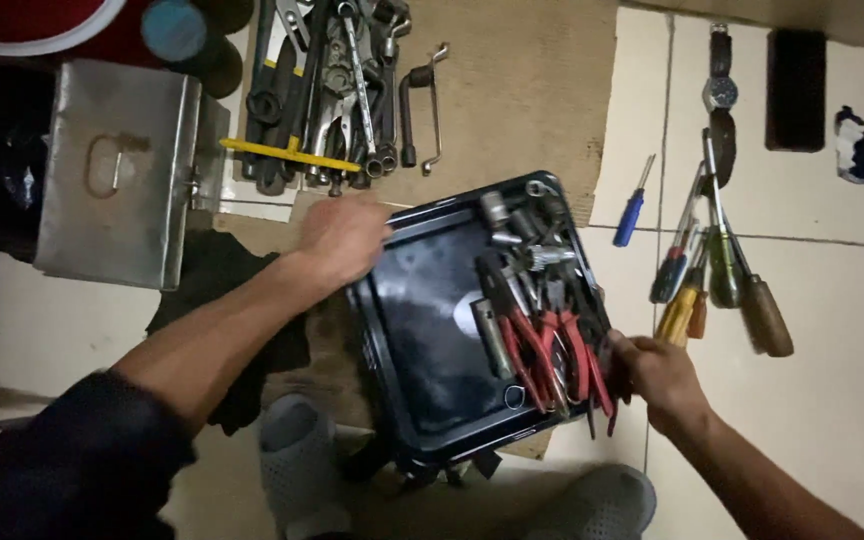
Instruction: The person organizes a variety of hand tools, including wrenches, pliers, and screwdrivers, into a black metal tray. They pick up the tools from a cluttered pile on the floor and place them neatly into the tray.
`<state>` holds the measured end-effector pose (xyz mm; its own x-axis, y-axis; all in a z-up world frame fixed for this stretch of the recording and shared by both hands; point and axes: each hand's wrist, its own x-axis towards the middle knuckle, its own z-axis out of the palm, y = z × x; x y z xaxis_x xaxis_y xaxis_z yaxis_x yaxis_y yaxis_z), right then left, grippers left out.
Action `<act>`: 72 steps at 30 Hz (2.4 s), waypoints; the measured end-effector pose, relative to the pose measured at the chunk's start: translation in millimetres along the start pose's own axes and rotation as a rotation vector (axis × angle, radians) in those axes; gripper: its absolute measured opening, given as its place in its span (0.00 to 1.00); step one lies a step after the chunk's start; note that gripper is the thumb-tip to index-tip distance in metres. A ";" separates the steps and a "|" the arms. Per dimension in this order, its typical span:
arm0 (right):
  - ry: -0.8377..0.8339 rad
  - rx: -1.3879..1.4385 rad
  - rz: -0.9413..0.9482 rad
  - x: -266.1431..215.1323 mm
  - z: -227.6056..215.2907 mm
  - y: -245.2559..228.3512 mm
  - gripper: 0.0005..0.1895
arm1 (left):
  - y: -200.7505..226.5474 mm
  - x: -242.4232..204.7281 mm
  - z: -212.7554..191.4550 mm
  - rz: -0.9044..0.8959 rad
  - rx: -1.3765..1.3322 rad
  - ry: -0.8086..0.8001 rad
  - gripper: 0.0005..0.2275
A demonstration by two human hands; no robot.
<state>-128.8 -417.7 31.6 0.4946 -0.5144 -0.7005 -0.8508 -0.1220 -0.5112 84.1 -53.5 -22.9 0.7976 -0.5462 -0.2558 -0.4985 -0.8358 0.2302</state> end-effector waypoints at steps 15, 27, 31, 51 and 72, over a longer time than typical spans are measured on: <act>-0.315 -0.559 0.195 3.1 -7.7 -44.4 0.22 | 34.9 9.0 2.1 -0.031 -0.131 0.329 0.14; -0.039 -0.653 -1.063 64.6 121.4 -200.7 0.24 | -22.6 -106.2 26.5 -0.376 -0.107 0.364 0.33; -0.040 -0.785 -0.813 128.3 188.6 -221.0 0.31 | -25.3 -116.7 44.4 -0.347 -0.096 0.539 0.35; 0.124 -0.441 -0.701 133.1 267.2 -241.2 0.37 | -41.7 -116.9 66.3 -0.388 -0.220 0.453 0.36; 0.206 -0.516 -0.585 122.4 274.8 -260.7 0.43 | -41.1 -119.3 72.0 -0.368 -0.238 0.495 0.36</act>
<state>202.3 -215.6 -57.7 0.8855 -0.3857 -0.2591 -0.4636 -0.7709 -0.4369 -15.0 42.0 -69.4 0.9918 -0.0896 0.0915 -0.1203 -0.8965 0.4263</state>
